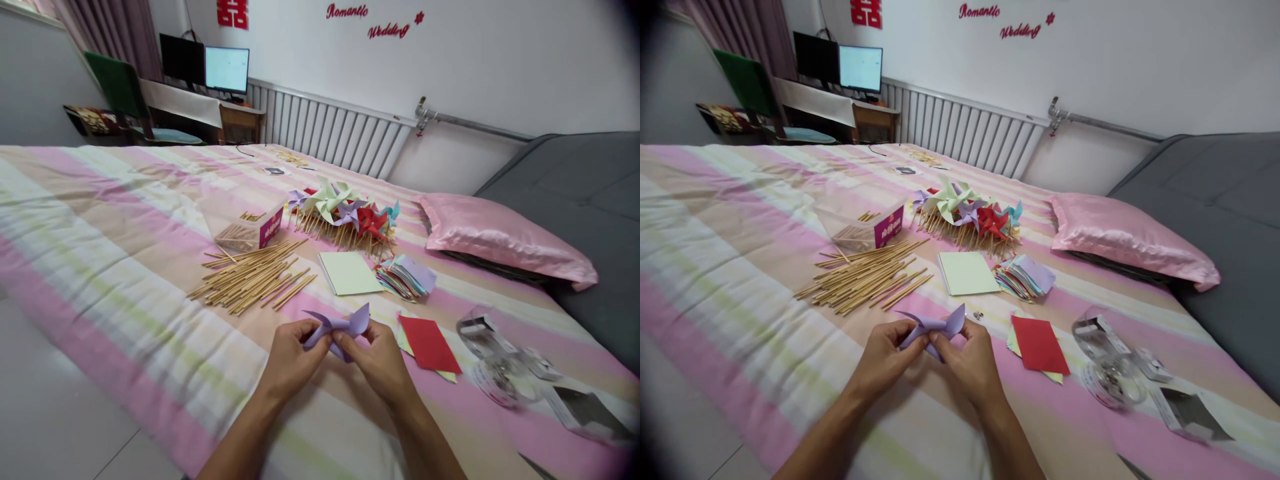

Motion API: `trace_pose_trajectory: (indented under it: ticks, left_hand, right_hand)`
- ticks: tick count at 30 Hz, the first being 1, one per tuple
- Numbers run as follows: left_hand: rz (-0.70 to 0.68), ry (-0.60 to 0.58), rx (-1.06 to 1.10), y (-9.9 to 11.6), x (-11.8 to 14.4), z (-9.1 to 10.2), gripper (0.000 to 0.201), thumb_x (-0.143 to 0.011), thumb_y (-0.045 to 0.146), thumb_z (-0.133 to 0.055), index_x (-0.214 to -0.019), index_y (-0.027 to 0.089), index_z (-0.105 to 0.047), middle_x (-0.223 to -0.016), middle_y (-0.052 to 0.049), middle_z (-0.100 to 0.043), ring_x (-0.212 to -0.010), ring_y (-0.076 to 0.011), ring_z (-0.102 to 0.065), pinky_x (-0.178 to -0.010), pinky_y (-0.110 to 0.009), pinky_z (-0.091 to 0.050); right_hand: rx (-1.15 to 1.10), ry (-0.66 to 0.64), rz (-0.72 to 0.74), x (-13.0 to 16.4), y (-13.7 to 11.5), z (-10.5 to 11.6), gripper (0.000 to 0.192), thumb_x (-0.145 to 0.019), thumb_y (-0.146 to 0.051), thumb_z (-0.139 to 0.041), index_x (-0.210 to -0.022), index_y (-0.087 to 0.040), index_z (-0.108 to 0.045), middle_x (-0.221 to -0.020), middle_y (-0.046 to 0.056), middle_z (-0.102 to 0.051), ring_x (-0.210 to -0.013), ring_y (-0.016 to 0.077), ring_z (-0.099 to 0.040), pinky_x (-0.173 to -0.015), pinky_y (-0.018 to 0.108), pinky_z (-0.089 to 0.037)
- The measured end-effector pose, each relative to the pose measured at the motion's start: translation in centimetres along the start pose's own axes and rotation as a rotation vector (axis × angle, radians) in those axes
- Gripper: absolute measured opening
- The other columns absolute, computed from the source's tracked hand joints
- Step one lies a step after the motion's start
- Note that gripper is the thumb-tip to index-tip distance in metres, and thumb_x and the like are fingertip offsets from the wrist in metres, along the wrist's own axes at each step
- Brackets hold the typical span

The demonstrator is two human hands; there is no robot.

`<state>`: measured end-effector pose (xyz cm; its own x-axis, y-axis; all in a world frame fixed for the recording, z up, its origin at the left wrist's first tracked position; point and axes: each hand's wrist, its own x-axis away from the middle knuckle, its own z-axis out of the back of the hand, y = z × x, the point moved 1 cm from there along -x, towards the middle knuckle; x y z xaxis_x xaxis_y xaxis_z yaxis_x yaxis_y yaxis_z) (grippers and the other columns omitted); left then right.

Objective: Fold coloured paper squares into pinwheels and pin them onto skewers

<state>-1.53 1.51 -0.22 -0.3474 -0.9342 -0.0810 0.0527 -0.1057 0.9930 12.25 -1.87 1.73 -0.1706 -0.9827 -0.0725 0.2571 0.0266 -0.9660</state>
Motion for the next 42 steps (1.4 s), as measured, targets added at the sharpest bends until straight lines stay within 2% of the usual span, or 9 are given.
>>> trace_pose_trajectory:
  ticks: [5, 7, 9, 12, 15, 20, 28, 36, 42]
  left_hand:
    - [-0.045, -0.105, -0.022, 0.5, -0.3, 1.3, 0.02, -0.076, 0.03, -0.063, -0.081, 0.013, -0.071, -0.076, -0.005, -0.07, -0.071, -0.0165, -0.062, -0.065, -0.023, -0.044]
    - [-0.049, -0.082, -0.015, 0.4, -0.7, 2.3, 0.027, -0.075, 0.036, -0.064, -0.088, 0.013, -0.07, -0.085, -0.008, -0.072, -0.079, -0.0196, -0.064, -0.071, -0.026, -0.047]
    - [-0.027, 0.079, -0.079, 0.0, -1.1, 3.5, 0.033, -0.078, 0.042, -0.058, -0.086, 0.012, -0.07, -0.082, -0.009, -0.072, -0.076, -0.0203, -0.065, -0.069, -0.028, -0.049]
    - [0.04, 0.44, -0.45, -0.9, -1.6, 5.2, 0.032, -0.08, 0.042, -0.053, -0.085, 0.015, -0.07, -0.078, -0.007, -0.072, -0.071, -0.0188, -0.065, -0.066, -0.028, -0.048]
    - [0.107, 0.544, -0.653, -1.5, -1.9, 5.9, 0.02, -0.076, 0.03, -0.055, -0.082, 0.019, -0.07, -0.075, -0.005, -0.071, -0.069, -0.0194, -0.063, -0.068, -0.03, -0.046]
    - [0.169, 0.516, -0.847, -1.6, -2.1, 5.4, 0.014, -0.072, 0.028, -0.058, -0.075, 0.022, -0.07, -0.073, -0.004, -0.069, -0.072, -0.0226, -0.062, -0.064, -0.031, -0.042]
    - [0.232, 0.451, -1.015, -1.9, -2.6, 4.7, 0.021, -0.08, 0.032, -0.053, -0.079, 0.022, -0.072, -0.086, -0.006, -0.07, -0.077, -0.0241, -0.062, -0.065, -0.032, -0.04]
    - [0.153, 0.416, -0.984, -1.7, -2.3, 5.0, 0.016, -0.08, 0.024, -0.051, -0.078, 0.021, -0.066, -0.084, -0.005, -0.065, -0.08, -0.0212, -0.061, -0.068, -0.029, -0.041]
    - [0.085, 0.341, -0.911, -1.3, -2.0, 4.9, 0.013, -0.077, 0.023, -0.052, -0.079, 0.021, -0.065, -0.083, -0.003, -0.063, -0.08, -0.0179, -0.06, -0.07, -0.026, -0.042]
  right_hand:
    - [-0.037, 0.025, -0.009, -0.3, 0.1, 0.5, 0.023, -0.071, -0.035, -0.069, -0.077, -0.013, -0.072, -0.075, 0.007, -0.07, -0.071, 0.0218, -0.062, -0.061, 0.028, -0.047]
    - [-0.104, 0.076, -0.045, -0.5, 0.5, 0.9, 0.028, -0.068, -0.038, -0.072, -0.078, -0.013, -0.072, -0.074, 0.008, -0.071, -0.069, 0.0216, -0.062, -0.06, 0.029, -0.047]
    - [-0.213, 0.122, -0.095, -0.8, 1.1, 1.4, 0.031, -0.064, -0.04, -0.075, -0.077, -0.013, -0.072, -0.071, 0.006, -0.07, -0.065, 0.0199, -0.061, -0.059, 0.029, -0.046]
    - [-0.358, 0.144, -0.146, -1.3, 1.8, 2.0, 0.032, -0.061, -0.04, -0.078, -0.077, -0.013, -0.071, -0.071, 0.006, -0.07, -0.066, 0.0189, -0.061, -0.06, 0.029, -0.046]
    - [-0.432, 0.142, -0.164, -1.5, 2.1, 2.2, 0.034, -0.058, -0.039, -0.081, -0.078, -0.013, -0.071, -0.073, 0.007, -0.07, -0.073, 0.0215, -0.062, -0.063, 0.03, -0.047]
    - [-0.489, 0.135, -0.194, -1.4, 2.0, 2.2, 0.035, -0.055, -0.035, -0.083, -0.08, -0.014, -0.071, -0.072, 0.007, -0.07, -0.082, 0.0247, -0.063, -0.066, 0.031, -0.048]
    - [-0.477, 0.171, -0.206, -1.3, 1.8, 2.2, 0.034, -0.056, -0.039, -0.082, -0.077, -0.015, -0.071, -0.077, 0.007, -0.071, -0.079, 0.0228, -0.064, -0.069, 0.032, -0.047]
    - [-0.493, 0.126, -0.192, -1.5, 2.0, 3.0, 0.034, -0.056, -0.037, -0.082, -0.079, -0.014, -0.069, -0.079, 0.007, -0.071, -0.078, 0.0228, -0.063, -0.065, 0.031, -0.046]
    - [-0.675, 0.146, -0.144, -1.8, 1.9, 4.4, 0.028, -0.061, -0.031, -0.08, -0.082, -0.017, -0.069, -0.079, 0.003, -0.07, -0.08, 0.0195, -0.063, -0.072, 0.032, -0.048]
